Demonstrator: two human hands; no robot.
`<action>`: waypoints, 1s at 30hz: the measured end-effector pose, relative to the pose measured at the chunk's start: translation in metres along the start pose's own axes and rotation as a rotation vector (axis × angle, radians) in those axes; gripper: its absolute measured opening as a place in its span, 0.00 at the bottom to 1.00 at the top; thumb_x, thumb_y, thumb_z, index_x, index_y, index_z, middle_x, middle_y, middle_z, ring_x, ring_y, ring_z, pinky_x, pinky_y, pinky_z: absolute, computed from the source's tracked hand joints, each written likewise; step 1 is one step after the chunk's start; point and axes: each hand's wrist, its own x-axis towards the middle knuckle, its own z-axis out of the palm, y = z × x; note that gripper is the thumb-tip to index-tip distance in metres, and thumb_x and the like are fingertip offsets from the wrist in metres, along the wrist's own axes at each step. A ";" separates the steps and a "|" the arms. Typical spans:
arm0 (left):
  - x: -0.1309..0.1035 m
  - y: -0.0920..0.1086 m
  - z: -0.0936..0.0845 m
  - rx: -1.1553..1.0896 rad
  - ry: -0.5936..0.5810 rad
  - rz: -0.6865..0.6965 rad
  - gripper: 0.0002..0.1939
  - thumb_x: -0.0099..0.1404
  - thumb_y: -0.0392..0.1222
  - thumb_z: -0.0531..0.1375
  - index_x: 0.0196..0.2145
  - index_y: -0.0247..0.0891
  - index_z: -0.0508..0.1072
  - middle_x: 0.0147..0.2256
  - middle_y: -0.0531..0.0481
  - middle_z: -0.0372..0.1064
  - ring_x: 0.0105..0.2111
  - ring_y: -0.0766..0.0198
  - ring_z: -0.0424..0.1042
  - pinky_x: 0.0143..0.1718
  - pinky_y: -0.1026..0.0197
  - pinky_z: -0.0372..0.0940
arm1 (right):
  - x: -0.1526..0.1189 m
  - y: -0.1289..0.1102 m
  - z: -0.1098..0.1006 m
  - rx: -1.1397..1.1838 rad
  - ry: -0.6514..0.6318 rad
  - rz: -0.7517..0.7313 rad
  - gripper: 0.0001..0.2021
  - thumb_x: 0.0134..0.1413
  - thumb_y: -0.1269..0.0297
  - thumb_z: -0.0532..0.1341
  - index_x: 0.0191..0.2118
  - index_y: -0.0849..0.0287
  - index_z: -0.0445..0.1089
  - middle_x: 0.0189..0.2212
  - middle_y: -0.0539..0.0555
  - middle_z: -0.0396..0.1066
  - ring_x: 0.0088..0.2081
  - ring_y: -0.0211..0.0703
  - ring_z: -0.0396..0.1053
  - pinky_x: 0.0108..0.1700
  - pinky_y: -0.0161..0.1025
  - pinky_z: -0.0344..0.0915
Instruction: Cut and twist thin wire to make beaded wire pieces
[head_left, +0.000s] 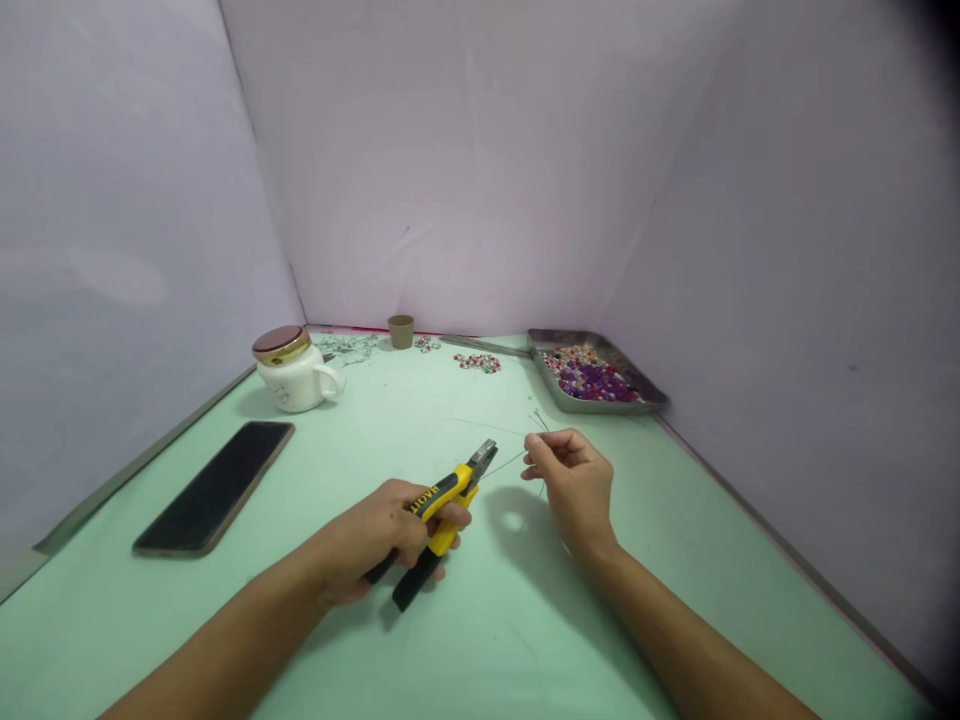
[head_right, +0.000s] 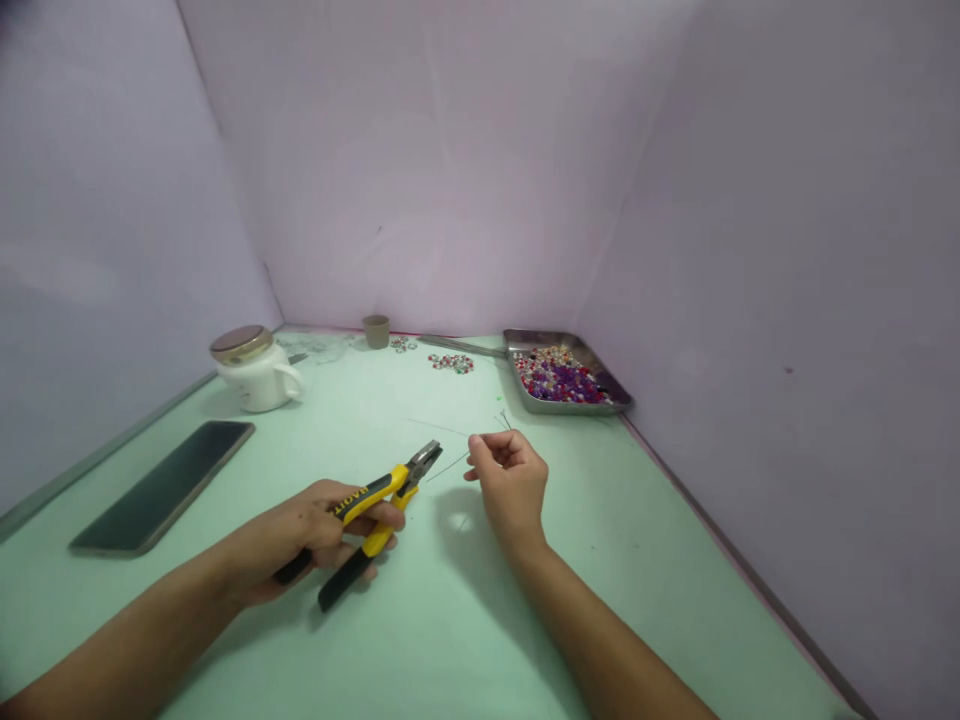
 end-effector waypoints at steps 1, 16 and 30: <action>0.000 -0.001 0.001 -0.009 0.004 0.014 0.21 0.36 0.27 0.48 0.30 0.34 0.69 0.29 0.49 0.60 0.27 0.65 0.61 0.32 0.57 0.59 | -0.003 -0.001 0.001 -0.034 -0.005 -0.036 0.08 0.40 0.63 0.62 0.24 0.62 0.64 0.18 0.47 0.64 0.18 0.33 0.63 0.21 0.33 0.65; 0.001 0.004 0.006 0.274 0.165 0.041 0.15 0.35 0.27 0.48 0.23 0.34 0.67 0.27 0.52 0.60 0.23 0.67 0.61 0.24 0.63 0.54 | -0.011 0.005 0.004 -0.014 -0.143 -0.167 0.05 0.41 0.65 0.62 0.24 0.61 0.65 0.22 0.51 0.69 0.24 0.37 0.67 0.27 0.36 0.67; -0.002 0.021 -0.045 0.020 0.403 0.202 0.16 0.36 0.25 0.49 0.24 0.34 0.69 0.31 0.50 0.61 0.36 0.62 0.61 0.34 0.61 0.61 | -0.004 -0.002 -0.001 0.132 -0.064 0.036 0.08 0.40 0.64 0.63 0.23 0.63 0.66 0.23 0.51 0.69 0.23 0.38 0.68 0.30 0.39 0.69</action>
